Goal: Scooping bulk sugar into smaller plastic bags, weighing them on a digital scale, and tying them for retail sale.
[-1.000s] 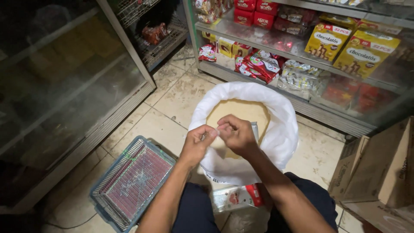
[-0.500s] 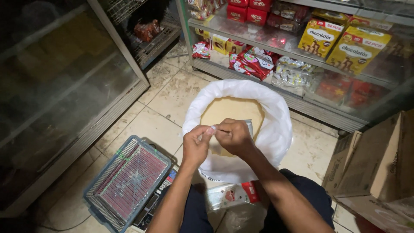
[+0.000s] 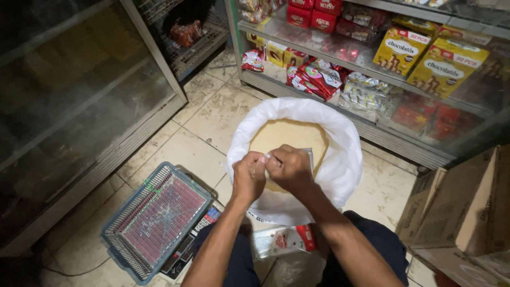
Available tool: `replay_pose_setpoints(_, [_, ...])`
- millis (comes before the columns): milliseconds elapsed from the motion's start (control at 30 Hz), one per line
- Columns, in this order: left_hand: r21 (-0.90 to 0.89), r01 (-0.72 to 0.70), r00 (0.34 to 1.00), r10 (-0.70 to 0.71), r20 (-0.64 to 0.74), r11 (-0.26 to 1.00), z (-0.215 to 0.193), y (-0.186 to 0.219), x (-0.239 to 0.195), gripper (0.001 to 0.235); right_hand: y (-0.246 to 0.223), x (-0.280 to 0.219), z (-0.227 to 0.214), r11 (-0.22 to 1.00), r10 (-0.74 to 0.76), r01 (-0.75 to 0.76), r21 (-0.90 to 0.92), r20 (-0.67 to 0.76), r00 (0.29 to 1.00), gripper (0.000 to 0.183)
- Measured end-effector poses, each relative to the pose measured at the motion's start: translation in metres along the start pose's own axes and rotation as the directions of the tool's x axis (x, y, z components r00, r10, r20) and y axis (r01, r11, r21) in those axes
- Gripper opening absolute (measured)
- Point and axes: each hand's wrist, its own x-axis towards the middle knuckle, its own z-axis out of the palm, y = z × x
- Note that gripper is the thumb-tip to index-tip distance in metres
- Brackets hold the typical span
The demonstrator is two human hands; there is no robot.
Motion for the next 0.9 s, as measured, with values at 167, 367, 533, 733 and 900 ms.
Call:
replay_pose_setpoints(167, [-0.294, 0.263, 0.965, -0.251, 0.080, 0.919, -0.006, 0.023, 0.004, 0.013, 0.001, -0.008, 0.010, 0.980, -0.144, 0.126, -0.154, -0.113, 0.983, 0.012])
replay_pose_setpoints(367, [-0.442, 0.279, 0.960, -0.261, 0.103, 0.852, -0.013, 0.047, 0.001, 0.030, -0.007, -0.001, -0.002, 0.995, -0.096, 0.097, 0.008, -0.101, 0.990, 0.015])
replay_pose_setpoints(533, [-0.457, 0.273, 0.961, -0.264, 0.084, 0.846, -0.006, 0.014, 0.004, 0.020, -0.013, -0.001, 0.002, 0.991, -0.063, 0.069, 0.117, -0.050, 0.997, 0.015])
replay_pose_setpoints(733, [-0.563, 0.352, 0.935, -0.308, 0.175, 0.748, -0.009, -0.007, -0.005, 0.026, -0.030, 0.008, -0.015, 0.970, -0.084, 0.044, 0.237, 0.161, 0.983, 0.019])
replay_pose_setpoints(900, [-0.484, 0.279, 0.960, -0.229, 0.160, 0.830, -0.015, 0.014, -0.004, 0.017, -0.021, 0.011, -0.021, 0.900, 0.027, -0.105, 0.424, 0.185, 0.982, 0.020])
